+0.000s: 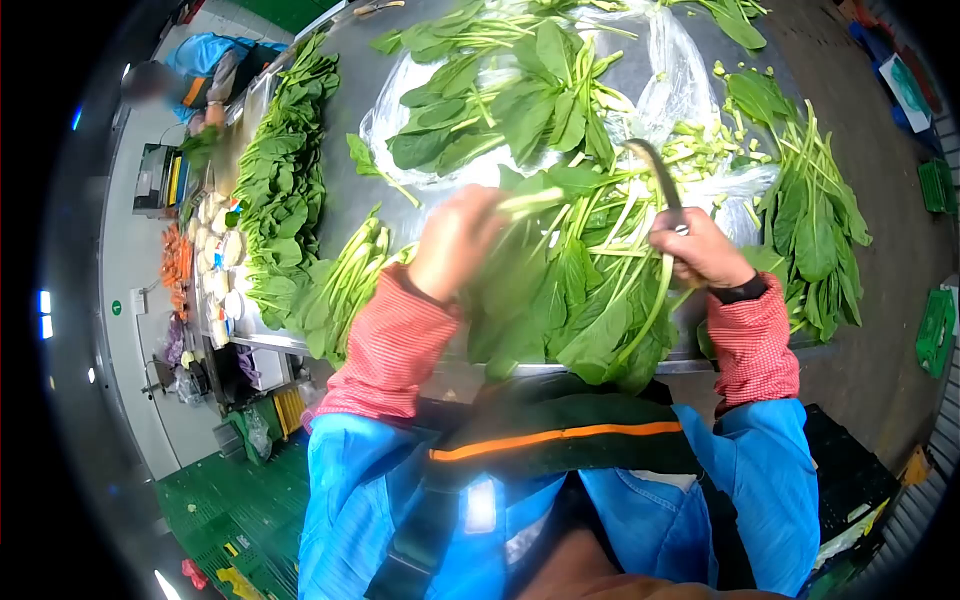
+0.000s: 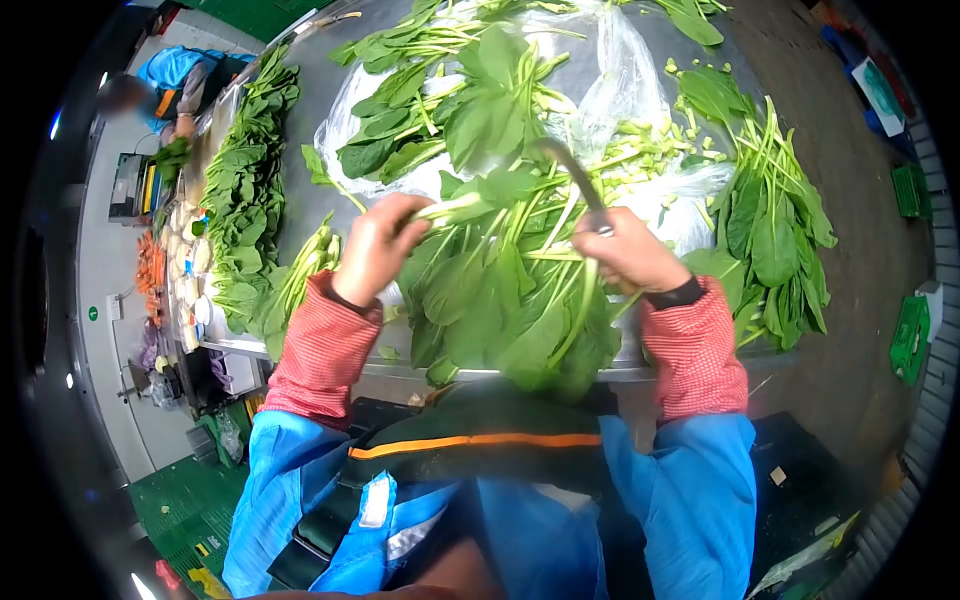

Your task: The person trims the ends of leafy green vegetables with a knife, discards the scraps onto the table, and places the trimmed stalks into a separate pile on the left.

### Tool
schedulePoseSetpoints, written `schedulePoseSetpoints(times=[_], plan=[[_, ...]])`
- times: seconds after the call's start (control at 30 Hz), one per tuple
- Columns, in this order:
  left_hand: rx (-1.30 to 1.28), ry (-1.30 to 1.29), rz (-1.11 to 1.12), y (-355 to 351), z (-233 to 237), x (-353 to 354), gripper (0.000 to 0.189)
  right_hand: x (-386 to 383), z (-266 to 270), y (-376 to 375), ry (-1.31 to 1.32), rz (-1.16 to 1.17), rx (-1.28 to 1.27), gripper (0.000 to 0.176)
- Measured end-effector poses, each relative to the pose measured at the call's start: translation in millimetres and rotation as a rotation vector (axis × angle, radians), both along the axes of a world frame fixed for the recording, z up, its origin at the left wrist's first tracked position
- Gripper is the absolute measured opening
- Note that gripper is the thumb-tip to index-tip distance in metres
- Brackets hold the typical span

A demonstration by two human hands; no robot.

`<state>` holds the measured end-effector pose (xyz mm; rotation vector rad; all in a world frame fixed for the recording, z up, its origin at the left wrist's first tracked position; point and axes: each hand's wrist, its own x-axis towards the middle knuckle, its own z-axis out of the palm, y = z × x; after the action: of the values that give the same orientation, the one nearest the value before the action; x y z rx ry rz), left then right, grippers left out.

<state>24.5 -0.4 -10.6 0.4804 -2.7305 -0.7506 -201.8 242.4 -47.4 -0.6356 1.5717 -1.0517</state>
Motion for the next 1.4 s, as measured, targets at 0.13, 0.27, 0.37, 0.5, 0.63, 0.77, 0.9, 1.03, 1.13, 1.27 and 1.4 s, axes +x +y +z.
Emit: schedulePoseSetpoints(times=[0.13, 0.27, 0.37, 0.5, 0.63, 0.77, 0.9, 1.03, 1.13, 1.27, 1.4], plan=[[1.224, -0.022, 0.248, -16, -5, 14, 0.026, 7, -40, -10, 0.918, -0.135, -0.004, 0.043], [1.524, 0.079, 0.131, 2, -22, 1, 0.027, 39, -70, -69, 0.499, -0.151, 0.115, 0.055], [1.303, -0.046, 0.238, 13, -32, -6, 0.021, 63, -104, -93, 0.734, -0.149, 0.214, 0.042], [1.078, -0.037, 0.374, 18, -19, -10, 0.019, 60, -92, -69, 0.567, -0.282, -0.036, 0.028], [0.839, 0.007, 0.384, 13, -27, -21, 0.021, 75, -39, -29, 0.524, -0.275, -0.157, 0.024], [0.949, -0.043, 0.233, 33, -25, -52, 0.032, 95, -20, -9, 0.66, -0.257, -0.219, 0.023], [1.164, -0.139, 0.117, 58, -24, -70, 0.034, 103, -22, 4, 0.833, -0.186, -0.289, 0.023], [1.271, -0.122, 0.148, 72, -17, -70, 0.034, 71, -13, 20, 0.537, -0.526, -0.364, 0.02], [1.296, -0.206, 0.045, 73, -12, -70, 0.035, 49, 5, 23, 1.02, -0.367, -0.211, 0.017], [1.422, -0.098, -0.035, 78, -10, -70, 0.036, 17, -50, 38, 1.221, -0.225, -0.065, 0.018], [1.443, -0.09, 0.021, 75, 2, -70, 0.037, 19, -47, 45, 0.897, -0.514, -0.005, 0.022]])
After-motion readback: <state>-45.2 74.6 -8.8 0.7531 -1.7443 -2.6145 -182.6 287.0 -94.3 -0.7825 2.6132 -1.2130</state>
